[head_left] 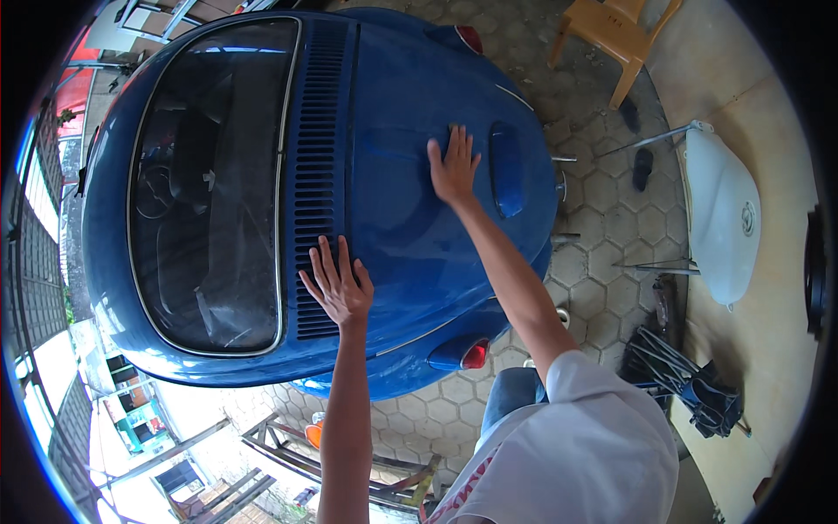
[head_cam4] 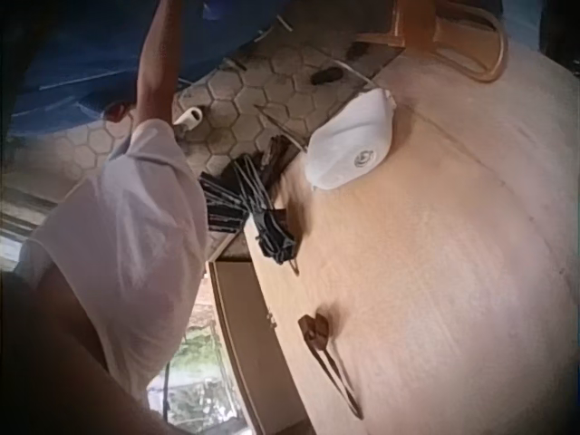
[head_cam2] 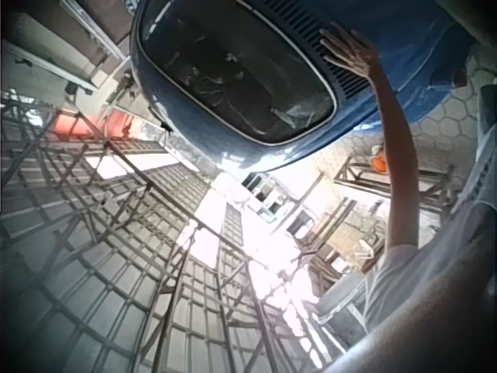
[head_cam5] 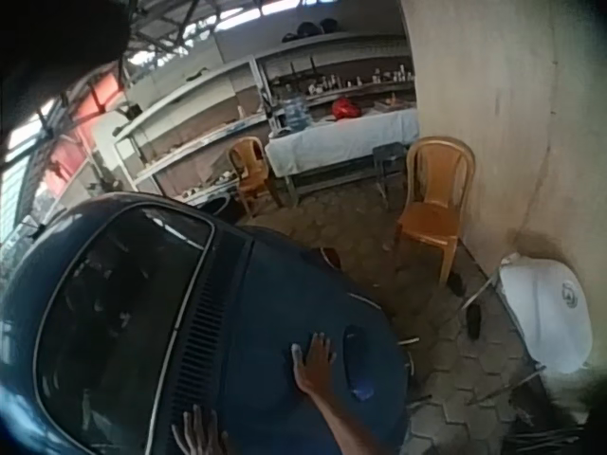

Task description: The person rubs sandpaper across the rear body and roof of a car, dips the sandpaper into a bucket of water, and sands the lower rear surface and trunk while feeling the car with bare hands.

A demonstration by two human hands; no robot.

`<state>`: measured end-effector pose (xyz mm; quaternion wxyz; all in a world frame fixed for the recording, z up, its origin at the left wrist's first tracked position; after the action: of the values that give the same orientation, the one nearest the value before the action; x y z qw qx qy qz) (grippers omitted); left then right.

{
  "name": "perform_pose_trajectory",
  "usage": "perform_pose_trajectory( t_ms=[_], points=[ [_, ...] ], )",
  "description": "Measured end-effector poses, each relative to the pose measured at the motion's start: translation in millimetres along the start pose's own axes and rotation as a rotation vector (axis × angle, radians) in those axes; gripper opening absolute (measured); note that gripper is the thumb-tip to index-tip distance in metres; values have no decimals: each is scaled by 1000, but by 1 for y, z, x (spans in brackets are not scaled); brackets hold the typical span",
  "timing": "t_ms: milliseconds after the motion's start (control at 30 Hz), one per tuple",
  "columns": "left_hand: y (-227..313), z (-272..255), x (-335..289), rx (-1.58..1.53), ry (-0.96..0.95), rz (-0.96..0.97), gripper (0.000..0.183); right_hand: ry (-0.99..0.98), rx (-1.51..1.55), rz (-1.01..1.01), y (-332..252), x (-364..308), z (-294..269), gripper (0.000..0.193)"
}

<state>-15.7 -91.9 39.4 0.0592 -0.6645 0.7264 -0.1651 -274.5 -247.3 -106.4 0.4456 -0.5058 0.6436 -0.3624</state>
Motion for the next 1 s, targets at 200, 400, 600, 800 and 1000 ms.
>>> perform_pose_trajectory(
  t_ms=[200,400,600,800,1000],
  points=[
    [-2,8,-2,-7,-16,-10,48,-36,19,-9,-6,-4,9,88],
    [-8,5,-10,27,-12,-14,47,0,-215,-209,20,-88,39,88],
    [9,0,3,20,23,16,48,10,-11,-30,70,7,-23,87],
    [-2,1,-1,21,24,5,47,-26,-89,-60,54,-64,26,91],
    [-4,2,-5,37,19,3,48,-162,-262,-196,67,-152,69,94]
  ],
)
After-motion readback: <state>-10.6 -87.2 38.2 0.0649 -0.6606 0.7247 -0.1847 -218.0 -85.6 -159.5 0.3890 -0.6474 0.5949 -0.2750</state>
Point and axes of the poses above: each hand's wrist, its own x-axis towards the middle knuckle, its own z-axis out of the palm, y = z × x, the point moved 10 cm from there along x, towards the middle knuckle, and after that the axes turned 15 degrees about -y, right-handed, at the moved point
